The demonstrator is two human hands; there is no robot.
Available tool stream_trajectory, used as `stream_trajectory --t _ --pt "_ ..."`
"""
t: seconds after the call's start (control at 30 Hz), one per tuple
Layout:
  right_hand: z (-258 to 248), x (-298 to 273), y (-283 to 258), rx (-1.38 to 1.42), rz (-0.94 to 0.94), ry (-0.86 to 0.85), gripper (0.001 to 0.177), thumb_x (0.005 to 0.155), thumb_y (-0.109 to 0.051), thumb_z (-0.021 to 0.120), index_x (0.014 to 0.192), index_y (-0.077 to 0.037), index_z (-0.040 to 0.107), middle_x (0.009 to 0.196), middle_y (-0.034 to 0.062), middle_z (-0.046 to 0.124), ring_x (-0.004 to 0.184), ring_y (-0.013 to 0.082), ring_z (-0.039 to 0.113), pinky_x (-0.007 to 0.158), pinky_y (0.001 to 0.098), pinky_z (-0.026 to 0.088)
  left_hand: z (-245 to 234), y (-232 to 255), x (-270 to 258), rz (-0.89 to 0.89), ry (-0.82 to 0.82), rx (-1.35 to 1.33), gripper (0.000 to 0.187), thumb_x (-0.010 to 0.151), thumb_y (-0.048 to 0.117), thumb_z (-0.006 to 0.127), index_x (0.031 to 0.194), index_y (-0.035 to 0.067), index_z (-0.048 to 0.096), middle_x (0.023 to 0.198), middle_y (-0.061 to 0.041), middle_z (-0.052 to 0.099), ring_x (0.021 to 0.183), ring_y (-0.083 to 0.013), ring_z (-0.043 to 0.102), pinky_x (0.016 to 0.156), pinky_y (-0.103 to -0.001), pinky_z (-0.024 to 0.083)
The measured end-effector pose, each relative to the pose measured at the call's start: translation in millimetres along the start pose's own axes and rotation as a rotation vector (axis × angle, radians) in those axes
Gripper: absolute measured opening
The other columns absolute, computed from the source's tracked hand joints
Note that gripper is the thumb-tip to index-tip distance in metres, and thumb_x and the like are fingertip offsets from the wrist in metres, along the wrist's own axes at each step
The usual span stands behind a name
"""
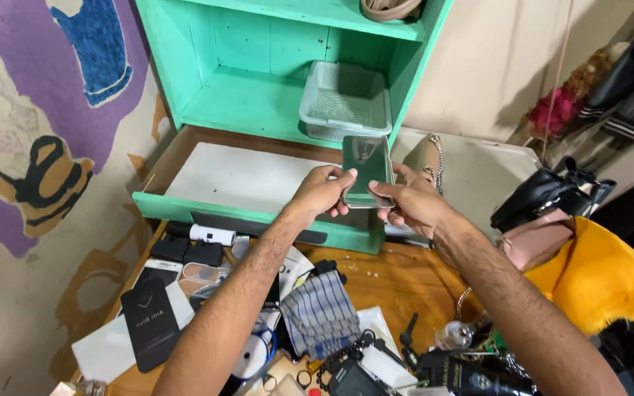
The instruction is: The person wipes two smartphones with a striped cloth, cleaning both the front and back surfaces. After cleaning, one phone is placed into a white basket on a shelf.
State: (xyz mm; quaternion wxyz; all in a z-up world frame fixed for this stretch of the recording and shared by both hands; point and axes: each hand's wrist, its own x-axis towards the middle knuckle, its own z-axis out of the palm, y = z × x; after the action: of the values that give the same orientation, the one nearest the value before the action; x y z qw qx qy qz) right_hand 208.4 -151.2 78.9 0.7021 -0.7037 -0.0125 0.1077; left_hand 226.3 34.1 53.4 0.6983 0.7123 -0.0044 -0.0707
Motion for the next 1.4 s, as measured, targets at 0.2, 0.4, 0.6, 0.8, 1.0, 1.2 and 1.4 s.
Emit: stream_trajectory --t 0.2,0.4,0.6,0.8,1.0,1.2,1.4 --pt "0 41 -26 0.022 0.013 0.034 0.065 0.092 -0.008 0.073 0.147 0.002 0.04 0.08 0.0159 0.058 0.046 0.0139 0.056 0.025 0.0157 0.035 -10 14 46 -0.021 0.035 -0.064 0.032 0.097 0.03 0.062 0.096 -0.002 0.065 0.064 -0.009 0.06 0.045 -0.0166 0.066 0.035 -0.02 0.054" --pt "0 109 -35 0.061 0.039 0.053 0.06 0.095 -0.004 0.068 0.148 0.004 0.041 0.081 0.0187 0.061 0.053 0.0186 0.063 0.034 0.0197 0.048 -25 27 96 -0.045 0.093 -0.123 0.041 0.093 0.023 0.068 0.121 -0.006 0.061 0.079 -0.011 0.067 0.048 -0.016 0.068 0.037 -0.022 0.057" --pt "-14 197 -13 0.097 0.096 0.106 0.073 0.098 -0.004 0.064 0.156 0.005 0.022 0.087 0.0214 0.062 0.059 0.0215 0.067 0.042 0.025 0.057 -44 45 134 -0.031 0.126 0.117 0.058 0.083 0.023 0.077 0.137 0.009 0.06 0.114 -0.014 0.072 0.077 -0.0184 0.076 0.054 -0.027 0.064" --pt "-11 271 -5 0.14 0.123 0.177 0.072 0.098 -0.006 0.066 0.155 0.005 0.023 0.093 0.0234 0.064 0.061 0.0213 0.069 0.047 0.0265 0.062 -74 44 180 0.168 0.104 0.562 0.06 0.077 0.033 0.081 0.13 0.013 0.066 0.115 -0.013 0.075 0.116 -0.0345 0.068 0.098 -0.047 0.056" --pt "0 310 -13 0.045 0.157 0.173 0.069 0.098 -0.009 0.065 0.154 0.006 0.028 0.094 0.0205 0.067 0.061 0.0189 0.072 0.049 0.0243 0.065 -87 16 240 0.332 0.202 0.947 0.023 0.08 0.033 0.078 0.098 0.019 0.073 0.099 -0.003 0.077 0.106 -0.0318 0.068 0.093 -0.045 0.057" --pt "4 347 -14 -0.02 0.179 0.189 0.068 0.097 -0.01 0.067 0.153 0.005 0.031 0.097 0.0206 0.069 0.068 0.0202 0.074 0.057 0.0275 0.068 -98 11 272 0.311 0.201 1.014 0.016 0.083 0.035 0.074 0.092 0.023 0.071 0.095 -0.002 0.074 0.106 -0.0317 0.065 0.089 -0.048 0.057" --pt "6 382 3 -0.038 0.207 0.176 0.063 0.097 -0.009 0.067 0.151 0.006 0.036 0.101 0.0208 0.068 0.075 0.0222 0.075 0.063 0.0304 0.069 -99 -1 303 0.31 0.225 1.104 0.01 0.08 0.031 0.075 0.085 0.023 0.073 0.091 -0.004 0.072 0.105 -0.0307 0.065 0.088 -0.048 0.058"
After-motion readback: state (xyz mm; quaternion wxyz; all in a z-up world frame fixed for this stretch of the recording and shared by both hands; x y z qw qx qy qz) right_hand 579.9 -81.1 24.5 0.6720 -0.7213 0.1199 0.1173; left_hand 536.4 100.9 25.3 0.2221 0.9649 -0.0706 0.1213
